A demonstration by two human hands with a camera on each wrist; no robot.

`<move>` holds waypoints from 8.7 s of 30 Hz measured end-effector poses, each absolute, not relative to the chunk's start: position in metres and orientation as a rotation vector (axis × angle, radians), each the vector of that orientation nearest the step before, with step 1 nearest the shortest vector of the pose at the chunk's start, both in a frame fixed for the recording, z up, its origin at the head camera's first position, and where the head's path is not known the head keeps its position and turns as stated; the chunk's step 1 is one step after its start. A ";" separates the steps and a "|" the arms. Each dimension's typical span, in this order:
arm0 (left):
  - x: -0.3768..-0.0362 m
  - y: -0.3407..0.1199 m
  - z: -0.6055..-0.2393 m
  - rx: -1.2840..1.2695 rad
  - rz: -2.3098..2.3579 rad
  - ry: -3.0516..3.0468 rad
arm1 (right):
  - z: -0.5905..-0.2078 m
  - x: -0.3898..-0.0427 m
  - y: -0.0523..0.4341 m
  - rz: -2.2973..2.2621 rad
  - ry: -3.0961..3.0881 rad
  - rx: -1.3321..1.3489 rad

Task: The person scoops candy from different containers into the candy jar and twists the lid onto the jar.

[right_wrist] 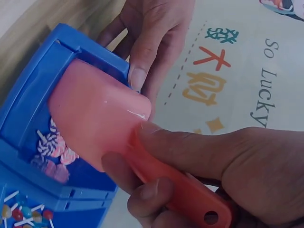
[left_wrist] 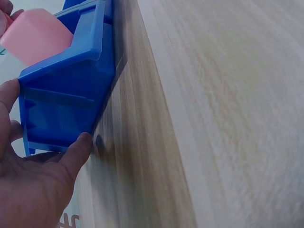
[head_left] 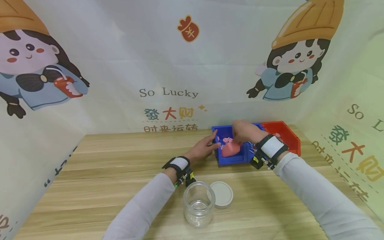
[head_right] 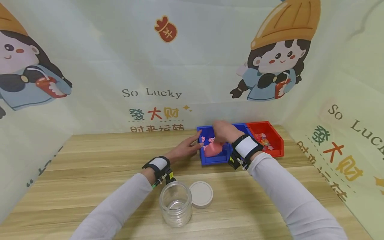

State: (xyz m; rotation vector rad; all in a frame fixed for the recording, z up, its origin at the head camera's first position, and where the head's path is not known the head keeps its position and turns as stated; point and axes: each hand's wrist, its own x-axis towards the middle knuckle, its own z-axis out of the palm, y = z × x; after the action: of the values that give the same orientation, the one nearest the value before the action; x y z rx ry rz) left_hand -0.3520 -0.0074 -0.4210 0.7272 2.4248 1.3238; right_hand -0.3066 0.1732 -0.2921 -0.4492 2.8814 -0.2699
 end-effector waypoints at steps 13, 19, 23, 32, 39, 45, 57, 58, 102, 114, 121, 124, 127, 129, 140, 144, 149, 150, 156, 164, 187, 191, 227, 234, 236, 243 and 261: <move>-0.351 -0.005 -0.421 0.846 1.281 2.504 | -0.310 -0.313 0.159 -0.198 2.952 -0.349; -0.352 -0.006 -0.418 0.884 1.277 2.527 | -0.320 -0.314 0.165 -0.248 3.092 -0.418; -0.352 -0.005 -0.418 0.874 1.271 2.530 | -0.328 -0.314 0.169 -0.307 3.165 -0.419; -0.350 -0.003 -0.416 0.876 1.237 2.547 | -0.313 -0.310 0.175 -0.321 3.151 -0.365; -0.354 -0.004 -0.414 0.884 1.211 2.572 | -0.291 -0.302 0.169 -0.154 3.021 -0.347; -0.356 -0.002 -0.411 0.955 1.218 2.576 | -0.295 -0.302 0.167 -0.151 2.977 -0.341; -0.349 0.002 -0.410 0.870 1.416 2.360 | -0.345 -0.315 0.168 -0.433 3.201 -0.489; -0.349 0.003 -0.411 0.858 1.426 2.346 | -0.349 -0.315 0.169 -0.461 3.212 -0.471; -0.340 0.011 -0.403 0.710 1.268 2.472 | -0.302 -0.323 0.169 -0.121 3.007 -0.382; -0.341 0.009 -0.403 0.713 1.195 2.523 | -0.293 -0.322 0.177 -0.229 3.015 -0.373; -0.344 0.011 -0.404 0.743 1.210 2.521 | -0.313 -0.324 0.175 -0.174 3.050 -0.457; -0.343 0.012 -0.404 0.749 1.228 2.523 | -0.326 -0.328 0.181 -0.300 3.122 -0.520; -0.343 0.011 -0.404 0.748 1.245 2.539 | -0.334 -0.333 0.189 -0.447 3.118 -0.551; -0.342 0.011 -0.403 0.754 1.245 2.546 | -0.338 -0.335 0.195 -0.519 3.092 -0.562; -0.342 0.012 -0.405 0.735 1.248 2.583 | -0.366 -0.319 0.171 -0.575 3.279 -0.407; -0.341 0.012 -0.409 0.756 1.224 2.575 | -0.385 -0.311 0.146 -0.428 3.427 -0.343; -0.340 0.012 -0.410 0.763 1.221 2.545 | -0.394 -0.307 0.143 -0.448 3.435 -0.244; -0.340 0.012 -0.409 0.766 1.223 2.554 | -0.393 -0.308 0.144 -0.489 3.421 -0.212; -0.339 0.011 -0.403 0.769 1.195 2.576 | -0.387 -0.313 0.149 -0.630 3.208 -0.043; -0.338 0.011 -0.404 0.734 1.188 2.580 | -0.403 -0.310 0.151 -0.799 3.202 0.012; -0.341 0.011 -0.409 0.709 1.278 2.535 | -0.421 -0.297 0.156 -0.702 3.449 -0.189; -0.343 0.009 -0.411 0.734 1.288 2.537 | -0.421 -0.295 0.159 -0.748 3.453 -0.255; -0.322 -0.054 -0.388 0.690 1.247 2.442 | -0.407 -0.256 0.201 -1.161 3.471 -0.534; -0.288 -0.084 -0.376 0.887 1.294 2.140 | -0.388 -0.235 0.214 -1.090 3.428 -0.645; -0.275 -0.092 -0.376 0.926 1.325 2.085 | -0.383 -0.228 0.216 -1.066 3.416 -0.674; -0.231 -0.118 -0.386 1.109 1.356 1.891 | -0.363 -0.200 0.215 -1.065 3.242 -0.878; -0.201 -0.123 -0.408 1.215 1.373 1.829 | -0.350 -0.169 0.196 -1.479 2.469 -1.004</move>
State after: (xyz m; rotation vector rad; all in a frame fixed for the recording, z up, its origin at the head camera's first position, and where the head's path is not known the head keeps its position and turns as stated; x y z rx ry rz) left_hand -0.2014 -0.1233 -0.4084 1.2147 1.8292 1.3730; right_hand -0.1690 0.1957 -0.3501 -1.0040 2.4692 -1.4792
